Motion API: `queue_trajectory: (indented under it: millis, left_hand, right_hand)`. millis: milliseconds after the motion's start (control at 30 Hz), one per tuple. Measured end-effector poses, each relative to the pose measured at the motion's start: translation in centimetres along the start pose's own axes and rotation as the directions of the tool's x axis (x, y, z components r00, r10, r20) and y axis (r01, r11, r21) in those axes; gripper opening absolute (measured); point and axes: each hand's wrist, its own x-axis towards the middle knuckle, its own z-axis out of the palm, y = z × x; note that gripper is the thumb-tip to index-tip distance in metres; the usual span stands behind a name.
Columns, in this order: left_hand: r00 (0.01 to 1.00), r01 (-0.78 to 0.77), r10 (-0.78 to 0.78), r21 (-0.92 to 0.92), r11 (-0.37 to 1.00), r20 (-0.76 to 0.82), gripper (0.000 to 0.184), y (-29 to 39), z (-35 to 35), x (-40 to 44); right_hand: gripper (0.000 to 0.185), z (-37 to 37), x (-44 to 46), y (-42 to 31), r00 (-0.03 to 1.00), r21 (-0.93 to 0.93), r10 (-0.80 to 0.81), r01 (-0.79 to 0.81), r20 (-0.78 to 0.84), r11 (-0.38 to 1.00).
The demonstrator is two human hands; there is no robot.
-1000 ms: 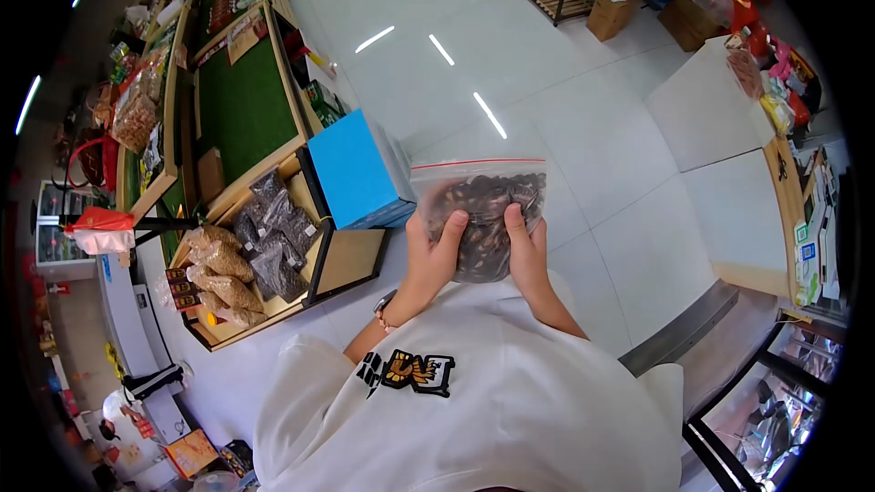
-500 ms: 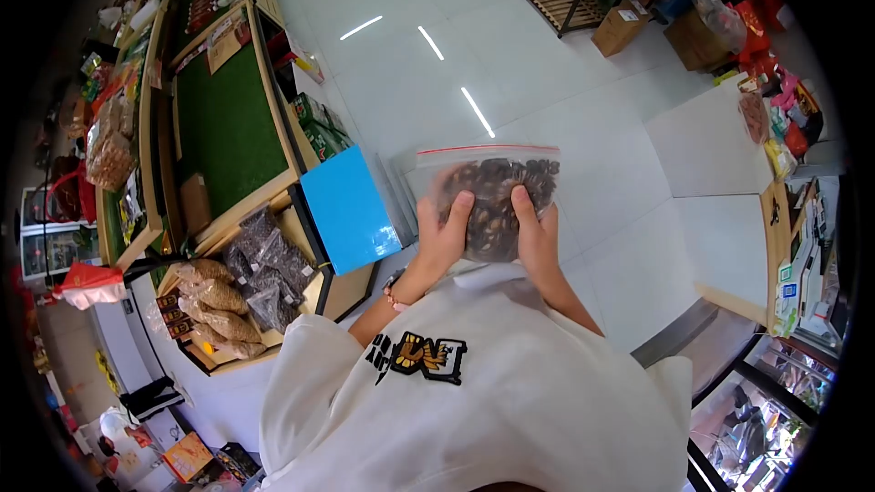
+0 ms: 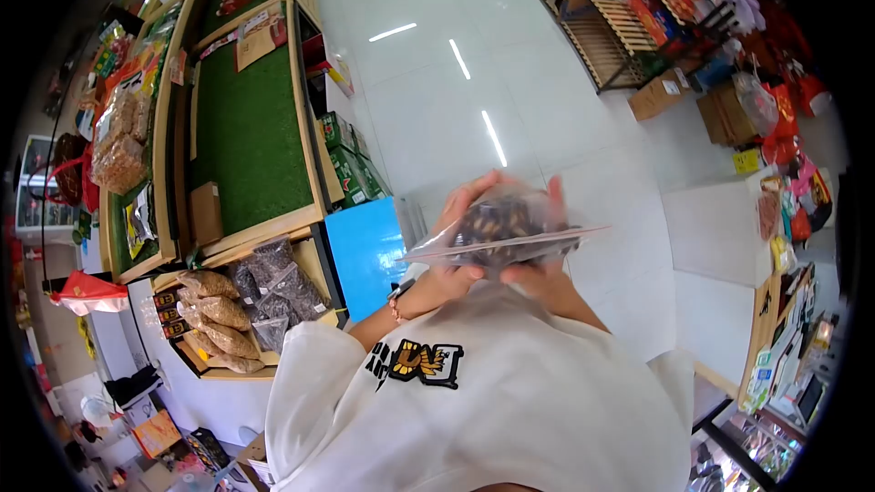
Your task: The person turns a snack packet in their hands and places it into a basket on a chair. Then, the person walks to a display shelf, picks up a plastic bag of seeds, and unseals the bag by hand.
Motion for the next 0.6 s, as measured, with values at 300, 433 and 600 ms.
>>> queue_trajectory:
  millis: [300, 433, 600]
  left_hand:
    - [0.872, -0.244, 0.319, 0.235, 0.941, -0.370, 0.049, -2.0, -5.4, 5.0]
    - [0.781, -0.120, 0.278, 0.303, 0.945, -0.559, 0.046, -2.9, -7.8, 9.1]
    - [0.724, 0.052, 0.247, 0.408, 0.911, -0.644, 0.047, -4.9, -12.4, 15.4]
  right_hand:
    - [0.072, 0.9, 7.4, 7.3, 0.959, 0.198, 0.223, -0.255, 0.173, 0.946]
    - [0.053, 0.9, 11.6, 11.2, 0.966, 0.055, 0.179, -0.192, 0.186, 0.980]
    - [0.033, 0.6, 19.3, 15.7, 0.910, 0.089, 0.394, -0.406, 0.127, 0.910]
